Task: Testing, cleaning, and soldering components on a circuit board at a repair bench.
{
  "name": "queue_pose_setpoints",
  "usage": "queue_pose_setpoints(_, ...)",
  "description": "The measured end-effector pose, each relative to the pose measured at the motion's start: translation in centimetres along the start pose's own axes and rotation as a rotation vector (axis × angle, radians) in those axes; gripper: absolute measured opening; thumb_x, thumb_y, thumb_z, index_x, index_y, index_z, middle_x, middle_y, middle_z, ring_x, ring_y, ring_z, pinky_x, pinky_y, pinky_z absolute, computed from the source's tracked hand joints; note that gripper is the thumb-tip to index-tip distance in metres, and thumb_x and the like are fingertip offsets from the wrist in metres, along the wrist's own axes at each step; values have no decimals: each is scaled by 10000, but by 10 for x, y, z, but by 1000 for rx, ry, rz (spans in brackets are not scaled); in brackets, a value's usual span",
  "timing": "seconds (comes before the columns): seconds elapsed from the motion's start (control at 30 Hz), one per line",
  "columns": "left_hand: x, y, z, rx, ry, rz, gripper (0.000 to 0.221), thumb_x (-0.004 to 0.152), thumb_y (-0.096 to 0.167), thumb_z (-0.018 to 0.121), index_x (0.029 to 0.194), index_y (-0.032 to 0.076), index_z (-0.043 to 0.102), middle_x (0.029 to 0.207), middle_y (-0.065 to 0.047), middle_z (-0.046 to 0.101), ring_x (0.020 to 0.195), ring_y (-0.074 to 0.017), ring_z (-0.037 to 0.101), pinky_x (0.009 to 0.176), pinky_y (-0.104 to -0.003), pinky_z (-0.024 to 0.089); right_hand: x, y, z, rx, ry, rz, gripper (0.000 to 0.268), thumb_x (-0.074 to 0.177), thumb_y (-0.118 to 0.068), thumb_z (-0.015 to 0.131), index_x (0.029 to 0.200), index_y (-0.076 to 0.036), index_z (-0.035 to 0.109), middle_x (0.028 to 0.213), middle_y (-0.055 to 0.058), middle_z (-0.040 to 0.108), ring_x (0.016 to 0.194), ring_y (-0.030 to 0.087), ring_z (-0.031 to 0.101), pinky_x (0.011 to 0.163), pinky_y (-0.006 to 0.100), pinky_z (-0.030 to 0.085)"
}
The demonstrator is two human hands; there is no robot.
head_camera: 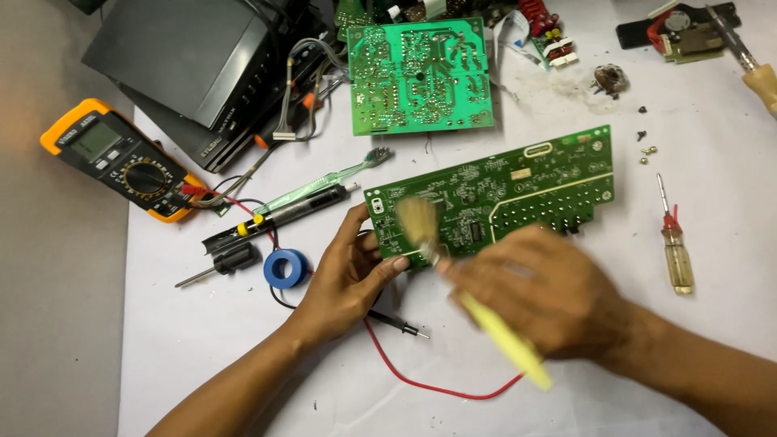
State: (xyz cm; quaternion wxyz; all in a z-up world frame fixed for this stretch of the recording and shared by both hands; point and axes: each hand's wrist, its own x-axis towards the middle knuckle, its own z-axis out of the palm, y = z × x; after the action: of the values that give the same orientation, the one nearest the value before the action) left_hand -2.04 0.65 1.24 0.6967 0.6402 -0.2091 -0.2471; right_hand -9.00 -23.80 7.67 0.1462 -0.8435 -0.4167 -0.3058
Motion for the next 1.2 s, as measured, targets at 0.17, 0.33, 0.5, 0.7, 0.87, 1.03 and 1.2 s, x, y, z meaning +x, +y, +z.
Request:
queue_pose_setpoints(0.17,-3,-3,3,-8,16,4,584,961,56,685,1455,108,377,965,-72,675,798,-86,598,679,-228,487,25,-5,-10,80,2,-38,199,1004,-146,716,1139,-1,695,957,46,719,782,197,681,749,375,497)
queue_pose_setpoints(0.33,-3,-20,-6,-89,-24,3,604,964,41,664,1460,54,319,1073,-123,671,999,-203,680,918,-292,564,19,-7,2,-5,-28,-115,140,1012,-130,710,1091,-15,713,955,95,751,815,217,685,761,376,490)
queue_pose_setpoints(0.5,-2,-4,1,277,47,83,632,973,102,683,1516,59,363,854,-36,567,719,-91,493,600,-235,445,18,1,-9,-149,20,-36,191,1025,-218,709,1150,-72,700,982,4,752,819,161,707,793,355,452)
queue_pose_setpoints(0.7,-12,-49,-20,238,41,101,753,953,101,666,1567,30,236,1130,-132,648,954,-181,676,873,-287,552,20,-8,-10,16,28,-64,145,1002,-162,764,1099,-76,700,950,22,755,791,153,703,720,332,500)
queue_pose_setpoints(0.87,2,5,6,-62,47,-13,592,945,13,655,1475,67,396,1095,-123,717,904,-161,676,797,-266,551,4,7,-19,-147,11,-5,162,1022,-180,681,1098,-39,706,901,29,744,773,163,687,667,337,464)
queue_pose_setpoints(1.03,3,3,5,-119,48,-45,639,933,24,640,1502,55,350,1270,-188,729,1079,-228,728,965,-303,533,-43,28,-45,-232,93,213,279,922,-66,757,718,-152,587,722,-59,682,682,124,692,700,335,482)
queue_pose_setpoints(1.2,5,6,4,-65,69,-91,635,920,46,667,1487,65,383,1164,-158,761,954,-183,718,856,-266,550,-120,58,-81,-755,-14,640,147,1205,-61,728,1137,26,825,927,151,717,816,312,606,793,465,511)
